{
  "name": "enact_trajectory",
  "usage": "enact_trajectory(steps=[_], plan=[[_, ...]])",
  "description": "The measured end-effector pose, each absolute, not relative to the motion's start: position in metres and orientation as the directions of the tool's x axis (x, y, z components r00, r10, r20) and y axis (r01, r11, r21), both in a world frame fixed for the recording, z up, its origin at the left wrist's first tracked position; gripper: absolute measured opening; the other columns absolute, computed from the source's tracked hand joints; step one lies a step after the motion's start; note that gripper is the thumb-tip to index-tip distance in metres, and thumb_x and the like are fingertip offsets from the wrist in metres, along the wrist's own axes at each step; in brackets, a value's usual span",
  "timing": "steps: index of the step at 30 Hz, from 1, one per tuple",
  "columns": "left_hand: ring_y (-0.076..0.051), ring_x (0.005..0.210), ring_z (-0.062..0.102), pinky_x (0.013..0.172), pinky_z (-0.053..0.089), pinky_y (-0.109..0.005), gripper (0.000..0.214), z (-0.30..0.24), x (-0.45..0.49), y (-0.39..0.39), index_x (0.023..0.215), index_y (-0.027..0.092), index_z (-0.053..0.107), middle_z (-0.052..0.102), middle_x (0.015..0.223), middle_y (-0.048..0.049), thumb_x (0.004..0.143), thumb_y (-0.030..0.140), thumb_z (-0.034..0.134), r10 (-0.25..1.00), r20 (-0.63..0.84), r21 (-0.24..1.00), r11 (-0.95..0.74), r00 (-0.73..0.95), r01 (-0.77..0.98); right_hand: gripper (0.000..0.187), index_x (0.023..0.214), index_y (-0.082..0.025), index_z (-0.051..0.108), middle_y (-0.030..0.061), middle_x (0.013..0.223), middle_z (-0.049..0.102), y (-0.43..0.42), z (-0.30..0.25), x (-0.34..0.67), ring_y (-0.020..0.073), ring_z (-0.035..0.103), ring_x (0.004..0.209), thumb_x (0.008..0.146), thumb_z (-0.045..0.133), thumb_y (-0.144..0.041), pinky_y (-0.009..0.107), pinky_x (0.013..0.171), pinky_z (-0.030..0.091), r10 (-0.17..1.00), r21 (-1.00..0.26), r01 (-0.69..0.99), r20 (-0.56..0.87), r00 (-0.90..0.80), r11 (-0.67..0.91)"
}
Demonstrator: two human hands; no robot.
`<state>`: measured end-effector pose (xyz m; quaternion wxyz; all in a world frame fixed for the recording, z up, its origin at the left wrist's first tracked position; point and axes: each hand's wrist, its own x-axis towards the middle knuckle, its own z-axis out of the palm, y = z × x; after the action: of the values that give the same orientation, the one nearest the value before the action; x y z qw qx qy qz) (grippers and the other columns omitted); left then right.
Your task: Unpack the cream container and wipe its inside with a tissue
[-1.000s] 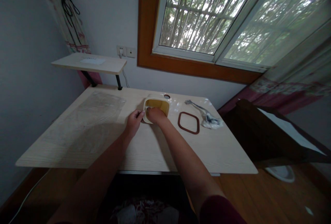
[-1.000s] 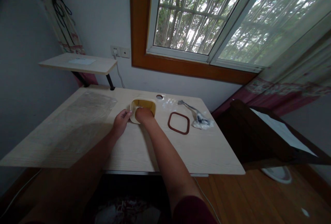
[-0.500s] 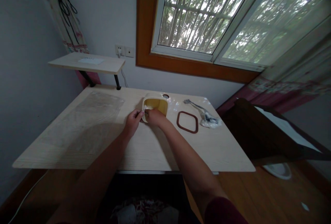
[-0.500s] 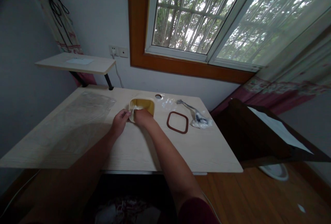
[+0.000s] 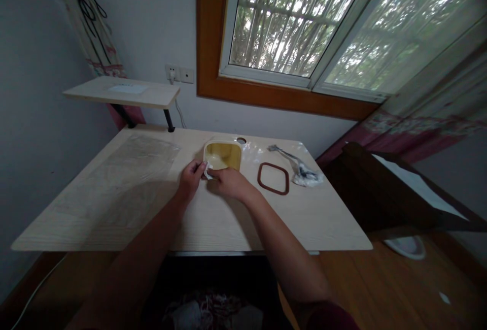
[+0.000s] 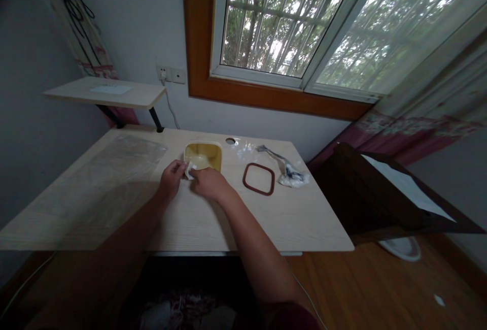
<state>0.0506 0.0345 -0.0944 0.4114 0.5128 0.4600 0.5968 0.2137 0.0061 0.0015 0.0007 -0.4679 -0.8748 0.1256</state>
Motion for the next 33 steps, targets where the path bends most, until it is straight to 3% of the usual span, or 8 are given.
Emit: enact_trajectory(steps=[8, 23, 33], plan=[[-0.012, 0.057, 0.054, 0.058, 0.043, -0.023, 0.034, -0.098, 0.052, 0.037, 0.073, 0.019, 0.058, 0.057, 0.060, 0.0034, 0.086, 0.050, 0.063, 0.965, 0.219, 0.974, -0.225, -0.146, -0.023, 0.041, 0.128, -0.020, 0.068, 0.0116, 0.122, 0.074, 0.014, 0.003, 0.213, 0.0252, 0.068, 0.112, 0.091, 0.051, -0.018, 0.030, 0.093, 0.046, 0.823, -0.230, 0.824, -0.133, -0.553, 0.517], [-0.012, 0.058, 0.046, 0.058, 0.037, -0.025, 0.033, -0.102, 0.047, 0.042, 0.071, 0.020, 0.056, 0.050, 0.059, 0.0041, 0.087, 0.048, 0.061, 0.967, 0.221, 0.975, -0.220, -0.127, 0.018, 0.044, 0.123, -0.014, 0.072, 0.0179, 0.124, 0.073, 0.063, -0.014, 0.186, 0.0272, 0.070, 0.112, 0.101, 0.048, -0.042, 0.028, 0.089, 0.052, 0.857, -0.155, 0.896, -0.265, -0.443, 0.415], [-0.013, 0.059, 0.048, 0.059, 0.038, -0.025, 0.034, -0.097, 0.047, 0.038, 0.072, 0.020, 0.056, 0.051, 0.060, 0.0038, 0.089, 0.049, 0.059, 0.970, 0.213, 0.977, -0.211, -0.118, 0.034, 0.045, 0.127, -0.011, 0.071, 0.0235, 0.126, 0.070, 0.089, -0.034, 0.172, 0.0343, 0.068, 0.117, 0.099, 0.050, -0.040, 0.040, 0.092, 0.056, 0.911, -0.092, 0.952, -0.276, -0.306, 0.292]])
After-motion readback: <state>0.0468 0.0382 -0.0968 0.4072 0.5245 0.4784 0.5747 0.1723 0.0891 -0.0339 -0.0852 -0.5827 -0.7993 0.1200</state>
